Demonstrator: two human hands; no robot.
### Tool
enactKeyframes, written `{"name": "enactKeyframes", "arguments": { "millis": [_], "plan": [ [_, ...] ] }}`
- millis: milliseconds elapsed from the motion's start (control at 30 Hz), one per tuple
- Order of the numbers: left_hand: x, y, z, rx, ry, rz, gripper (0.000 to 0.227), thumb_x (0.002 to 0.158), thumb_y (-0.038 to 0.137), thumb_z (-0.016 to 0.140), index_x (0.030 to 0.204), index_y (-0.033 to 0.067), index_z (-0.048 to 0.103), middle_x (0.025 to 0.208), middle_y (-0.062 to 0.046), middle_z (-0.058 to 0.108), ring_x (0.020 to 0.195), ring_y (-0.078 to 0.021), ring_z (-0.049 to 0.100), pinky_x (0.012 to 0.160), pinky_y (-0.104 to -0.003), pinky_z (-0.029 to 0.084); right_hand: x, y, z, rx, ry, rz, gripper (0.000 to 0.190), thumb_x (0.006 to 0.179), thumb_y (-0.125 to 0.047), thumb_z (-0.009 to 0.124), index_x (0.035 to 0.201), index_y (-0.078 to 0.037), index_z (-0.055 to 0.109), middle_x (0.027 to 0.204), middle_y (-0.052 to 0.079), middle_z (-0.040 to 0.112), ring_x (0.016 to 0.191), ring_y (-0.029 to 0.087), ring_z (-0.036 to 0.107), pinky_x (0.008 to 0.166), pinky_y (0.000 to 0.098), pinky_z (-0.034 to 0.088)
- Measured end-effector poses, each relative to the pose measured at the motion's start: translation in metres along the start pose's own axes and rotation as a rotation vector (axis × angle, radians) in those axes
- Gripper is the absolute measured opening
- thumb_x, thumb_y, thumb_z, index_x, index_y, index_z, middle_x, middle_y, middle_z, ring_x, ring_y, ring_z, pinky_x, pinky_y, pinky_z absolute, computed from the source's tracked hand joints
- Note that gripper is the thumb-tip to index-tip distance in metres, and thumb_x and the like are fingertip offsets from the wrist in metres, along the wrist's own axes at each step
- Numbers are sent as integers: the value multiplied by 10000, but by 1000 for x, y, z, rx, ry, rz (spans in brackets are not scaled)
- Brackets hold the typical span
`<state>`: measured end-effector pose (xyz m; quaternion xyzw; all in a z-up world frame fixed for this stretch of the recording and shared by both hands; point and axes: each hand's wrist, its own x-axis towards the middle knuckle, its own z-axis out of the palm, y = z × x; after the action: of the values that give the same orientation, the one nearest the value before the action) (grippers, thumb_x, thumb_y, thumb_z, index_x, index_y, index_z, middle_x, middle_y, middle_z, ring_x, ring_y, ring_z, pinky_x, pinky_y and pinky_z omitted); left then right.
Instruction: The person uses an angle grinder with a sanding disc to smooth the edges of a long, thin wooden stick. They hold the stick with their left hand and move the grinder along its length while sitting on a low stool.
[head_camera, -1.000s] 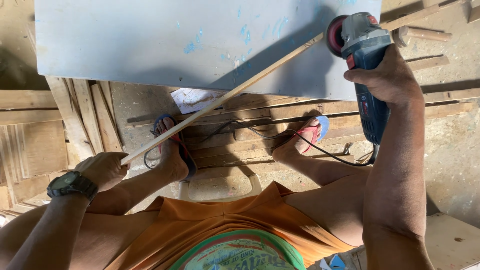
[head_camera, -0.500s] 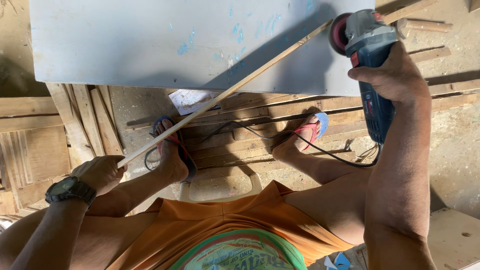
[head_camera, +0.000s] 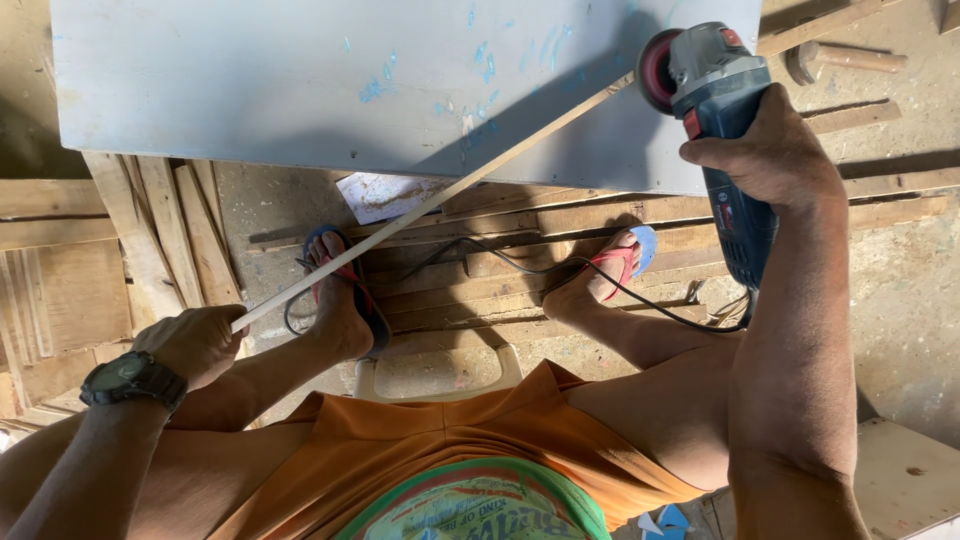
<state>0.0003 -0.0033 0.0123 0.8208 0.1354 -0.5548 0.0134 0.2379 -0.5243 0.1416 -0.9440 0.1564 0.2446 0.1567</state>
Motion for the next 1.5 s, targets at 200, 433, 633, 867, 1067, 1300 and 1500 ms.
{"name": "enactKeyframes", "arguments": {
  "millis": [200,433,633,867,1067,1300,1500],
  "plan": [
    [-2,1,0,7,5,29,318,1098,324,361,1046,289,673,1067,30,775,951,-209,725,807,-381,569,19,15,-1,258,-12,-210,868,762,-187,753,1513,-162,317,1223,124,591,1087,281,561,857,454,460],
    [-1,0,1,17,7,39,317,1089,403,378,1093,315,683,1148,49,772,1049,-215,732,875,-401,578,30,26,2,154,83,-59,735,783,-308,809,1342,-30,422,1179,170,558,982,324,570,660,549,477],
    [0,0,0,10,11,37,312,1091,393,379,1111,317,681,1158,53,773,1046,-214,732,865,-401,583,23,22,-1,125,67,-45,751,807,-308,805,1359,-16,388,1207,207,539,1012,371,565,670,593,470],
    [4,-1,5,16,39,35,317,1101,356,386,1049,296,692,1026,50,781,954,-184,718,809,-376,576,-15,-17,2,24,-17,-15,781,746,-348,751,1388,-45,424,1151,156,593,1026,314,553,790,485,441],
    [12,-4,9,10,28,16,335,1081,414,380,1085,319,702,1173,45,778,1120,-234,714,940,-415,544,-25,-31,12,-71,-63,-29,810,724,-390,766,1376,-45,431,1170,152,604,1041,332,571,804,484,449],
    [9,-2,6,-2,22,23,327,1090,403,382,1096,317,697,1148,58,779,1078,-210,716,911,-399,551,-29,-36,12,-100,-70,-26,741,752,-438,756,1291,-43,437,1141,161,609,1027,341,578,812,474,429],
    [7,-2,6,-4,26,22,327,1090,398,385,1109,327,703,1136,43,778,1061,-218,723,891,-404,564,-10,-18,0,-39,-21,8,851,732,-373,766,1425,-40,400,1217,172,598,1083,336,561,832,493,451]
  ]
}}
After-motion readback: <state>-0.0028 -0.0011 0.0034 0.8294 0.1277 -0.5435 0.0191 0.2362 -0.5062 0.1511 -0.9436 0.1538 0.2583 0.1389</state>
